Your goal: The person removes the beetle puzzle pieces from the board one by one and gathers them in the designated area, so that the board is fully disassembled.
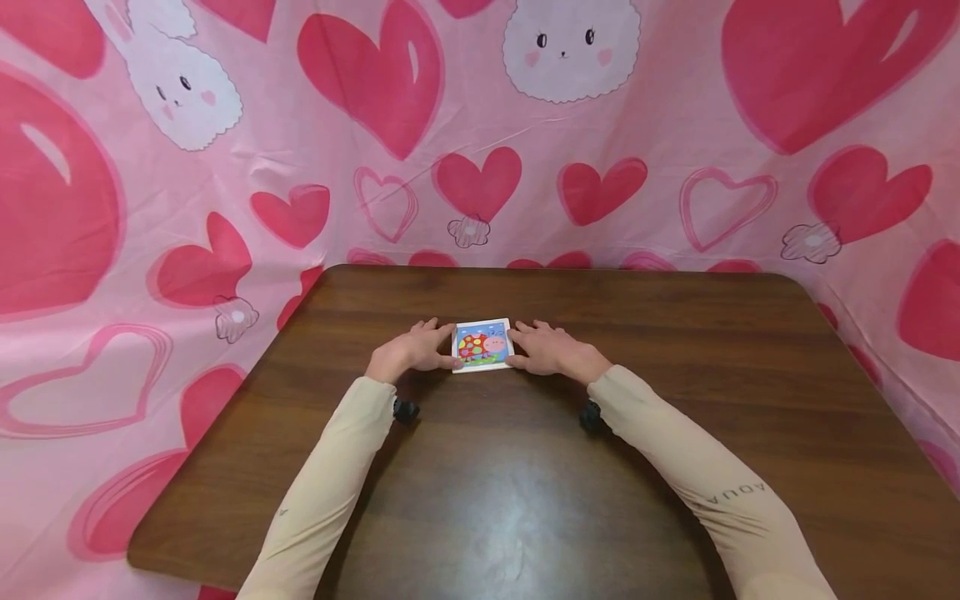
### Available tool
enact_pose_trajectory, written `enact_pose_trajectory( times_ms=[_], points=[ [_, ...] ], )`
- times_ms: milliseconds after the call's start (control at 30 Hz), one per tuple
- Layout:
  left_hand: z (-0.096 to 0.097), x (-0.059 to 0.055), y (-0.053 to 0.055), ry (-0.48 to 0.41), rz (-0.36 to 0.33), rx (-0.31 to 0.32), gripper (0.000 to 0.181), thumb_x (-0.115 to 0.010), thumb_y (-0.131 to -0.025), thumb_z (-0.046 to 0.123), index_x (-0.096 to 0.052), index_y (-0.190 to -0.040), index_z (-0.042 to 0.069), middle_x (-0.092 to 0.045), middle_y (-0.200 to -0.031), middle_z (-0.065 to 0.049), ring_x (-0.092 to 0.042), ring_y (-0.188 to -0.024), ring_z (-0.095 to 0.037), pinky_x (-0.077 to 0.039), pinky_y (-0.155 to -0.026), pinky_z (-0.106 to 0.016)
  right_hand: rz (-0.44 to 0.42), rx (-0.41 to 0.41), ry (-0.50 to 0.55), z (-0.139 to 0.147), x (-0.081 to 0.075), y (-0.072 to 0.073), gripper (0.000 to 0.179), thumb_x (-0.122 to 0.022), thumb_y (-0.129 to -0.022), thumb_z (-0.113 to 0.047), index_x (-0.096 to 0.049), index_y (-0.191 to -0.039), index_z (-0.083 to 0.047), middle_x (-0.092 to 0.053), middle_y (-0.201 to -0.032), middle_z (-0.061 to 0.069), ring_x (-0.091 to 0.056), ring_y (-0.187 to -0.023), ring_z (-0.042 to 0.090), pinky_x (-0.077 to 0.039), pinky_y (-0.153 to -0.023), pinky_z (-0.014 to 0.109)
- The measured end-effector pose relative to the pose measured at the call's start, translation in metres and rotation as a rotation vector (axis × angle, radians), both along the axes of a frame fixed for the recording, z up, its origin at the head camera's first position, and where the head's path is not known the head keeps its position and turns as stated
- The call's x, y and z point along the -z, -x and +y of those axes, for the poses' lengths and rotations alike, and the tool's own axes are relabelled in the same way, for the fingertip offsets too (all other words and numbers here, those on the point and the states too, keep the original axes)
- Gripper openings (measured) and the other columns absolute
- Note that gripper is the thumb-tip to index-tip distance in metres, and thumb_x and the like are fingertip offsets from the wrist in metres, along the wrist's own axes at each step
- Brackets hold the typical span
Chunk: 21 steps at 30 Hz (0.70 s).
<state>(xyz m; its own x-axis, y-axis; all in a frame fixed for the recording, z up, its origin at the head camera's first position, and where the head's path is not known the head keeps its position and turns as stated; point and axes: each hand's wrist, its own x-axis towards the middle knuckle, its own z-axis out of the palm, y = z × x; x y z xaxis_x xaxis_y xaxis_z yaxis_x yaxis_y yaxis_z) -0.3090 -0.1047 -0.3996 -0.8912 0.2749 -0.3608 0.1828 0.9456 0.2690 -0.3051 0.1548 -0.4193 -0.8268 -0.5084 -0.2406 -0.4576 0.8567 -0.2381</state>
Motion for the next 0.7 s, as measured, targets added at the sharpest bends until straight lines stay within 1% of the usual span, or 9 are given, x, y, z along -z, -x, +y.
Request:
enact_pose_trajectory(
  times_ms=[233, 367, 533, 700],
  points=[
    [0.0004, 0.0004, -0.0021, 0.027, -0.006, 0.0, 0.081, -0.066, -0.087, 0.054, -0.029, -0.155, 0.027, -0.017, -0.165, -0.012, -0.013, -0.152, -0.036, -0.021, -0.118, -0.061, 0.005, -0.015, -0.017, -0.0018, 0.0001, 0.0004, 0.07, -0.051, -0.098, -0.05, -0.028, -0.155, -0.017, -0.022, -0.162, 0.018, -0.022, -0.146, 0.049, -0.026, -0.111, 0.068],
    [0.0019, 0.0006, -0.0031, 0.032, -0.018, -0.002, 0.081, -0.066, -0.088, 0.053, -0.028, -0.155, 0.027, -0.017, -0.165, -0.012, -0.014, -0.151, -0.036, -0.024, -0.116, -0.062, 0.006, -0.014, -0.034, -0.0012, -0.0012, -0.0011, 0.07, -0.051, -0.098, -0.05, -0.028, -0.155, -0.017, -0.023, -0.162, 0.018, -0.022, -0.146, 0.049, -0.026, -0.111, 0.068],
    [0.0052, 0.0019, -0.0017, 0.031, -0.02, 0.002, 0.082, -0.066, -0.087, 0.054, -0.028, -0.155, 0.029, -0.016, -0.165, -0.012, -0.015, -0.151, -0.036, -0.026, -0.115, -0.064, 0.008, -0.014, -0.044, 0.0015, -0.0033, -0.0028, 0.07, -0.052, -0.098, -0.049, -0.029, -0.155, -0.015, -0.023, -0.162, 0.018, -0.023, -0.146, 0.048, -0.027, -0.112, 0.067],
    [0.0067, 0.0026, -0.0015, 0.031, -0.02, -0.003, 0.082, -0.065, -0.087, 0.055, -0.027, -0.155, 0.031, -0.016, -0.165, -0.011, -0.014, -0.152, -0.035, -0.026, -0.115, -0.064, 0.01, -0.013, -0.05, 0.0035, -0.004, -0.0035, 0.07, -0.053, -0.098, -0.049, -0.031, -0.154, -0.015, -0.025, -0.161, 0.018, -0.024, -0.146, 0.047, -0.028, -0.112, 0.065]
  ],
)
